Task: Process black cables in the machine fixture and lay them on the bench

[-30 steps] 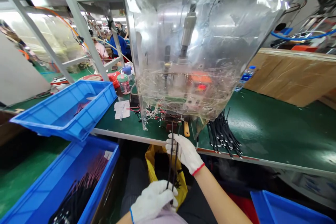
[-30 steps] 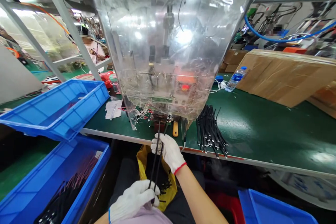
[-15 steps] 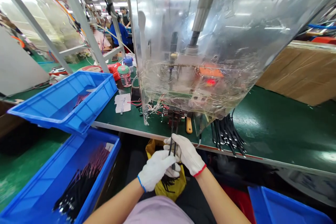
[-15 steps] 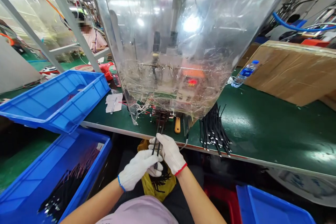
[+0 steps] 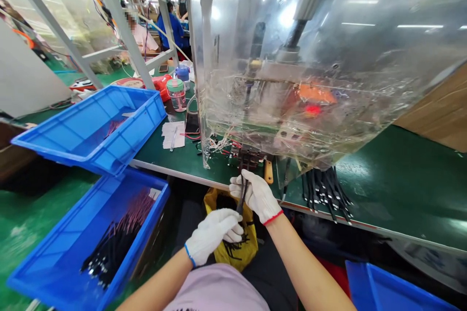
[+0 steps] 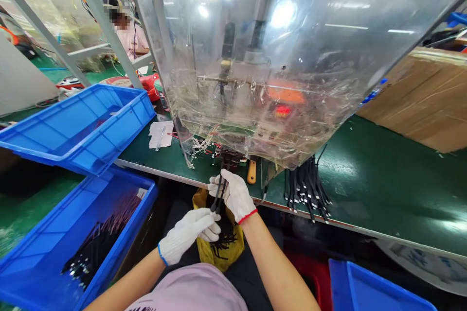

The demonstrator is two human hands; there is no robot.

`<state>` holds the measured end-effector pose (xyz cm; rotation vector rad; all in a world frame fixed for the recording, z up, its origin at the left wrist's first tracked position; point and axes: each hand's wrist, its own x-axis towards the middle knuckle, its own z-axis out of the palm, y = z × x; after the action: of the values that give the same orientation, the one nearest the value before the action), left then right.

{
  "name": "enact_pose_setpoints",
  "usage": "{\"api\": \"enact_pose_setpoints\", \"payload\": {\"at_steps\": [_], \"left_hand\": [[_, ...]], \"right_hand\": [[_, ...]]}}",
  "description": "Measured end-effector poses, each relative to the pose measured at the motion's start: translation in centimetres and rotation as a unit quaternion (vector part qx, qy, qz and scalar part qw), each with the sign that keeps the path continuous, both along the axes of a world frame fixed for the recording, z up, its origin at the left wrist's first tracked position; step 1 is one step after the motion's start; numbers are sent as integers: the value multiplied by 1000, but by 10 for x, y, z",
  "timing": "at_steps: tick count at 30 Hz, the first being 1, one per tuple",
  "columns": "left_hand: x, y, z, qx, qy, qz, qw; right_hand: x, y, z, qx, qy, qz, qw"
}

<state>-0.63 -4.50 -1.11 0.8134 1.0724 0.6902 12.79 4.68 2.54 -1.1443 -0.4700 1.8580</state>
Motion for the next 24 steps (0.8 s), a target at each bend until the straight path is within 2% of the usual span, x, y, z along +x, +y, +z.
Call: {"api": "enact_pose_setpoints", "payload": {"at_steps": [7, 15, 24], "left_hand": [[-15, -8, -14, -15, 34, 11, 999], [-18, -9, -25, -16, 38, 2, 999], [-19, -3, -18, -22, 21, 9, 999]], "right_hand": [[-3, 3, -3, -12, -2, -12, 1000], [-5, 6, 2, -32, -7, -16, 999], [-6, 4, 4, -23, -18, -12, 1000]]}}
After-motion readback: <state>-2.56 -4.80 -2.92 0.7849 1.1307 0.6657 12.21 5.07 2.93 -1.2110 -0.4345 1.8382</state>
